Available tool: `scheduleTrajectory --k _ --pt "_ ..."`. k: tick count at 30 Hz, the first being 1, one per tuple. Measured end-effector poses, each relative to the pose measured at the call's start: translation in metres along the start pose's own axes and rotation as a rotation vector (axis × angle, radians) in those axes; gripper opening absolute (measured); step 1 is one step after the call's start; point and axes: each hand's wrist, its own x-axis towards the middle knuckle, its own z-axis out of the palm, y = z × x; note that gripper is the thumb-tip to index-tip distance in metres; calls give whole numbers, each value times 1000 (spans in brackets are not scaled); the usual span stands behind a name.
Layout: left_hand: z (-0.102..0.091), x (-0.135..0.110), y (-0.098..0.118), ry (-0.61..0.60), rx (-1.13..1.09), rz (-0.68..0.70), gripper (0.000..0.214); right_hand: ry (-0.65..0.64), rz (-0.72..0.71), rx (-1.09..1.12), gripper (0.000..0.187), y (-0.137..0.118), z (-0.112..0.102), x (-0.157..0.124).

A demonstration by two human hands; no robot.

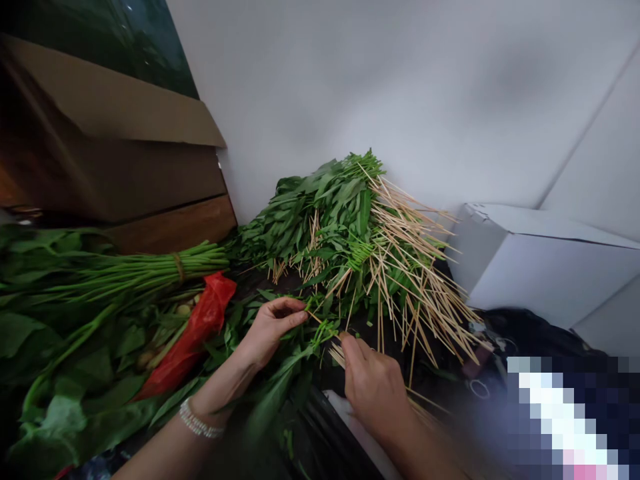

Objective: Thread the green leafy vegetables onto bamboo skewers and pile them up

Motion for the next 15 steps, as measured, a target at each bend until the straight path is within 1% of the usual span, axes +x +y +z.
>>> scheduleTrajectory --k 5,9,12,15 --pt "1 -1 1 -4 21 5 22 -50 35 16 27 0 1 -1" --pt "1 -1 2 5 82 36 21 -81 54 3 27 1 1 -1" --pt "1 -1 1 17 167 88 19 -101 69 -7 28 0 2 -2" --pt "2 -1 -2 34 281 176 15 -110 92 -36 27 0 4 -3"
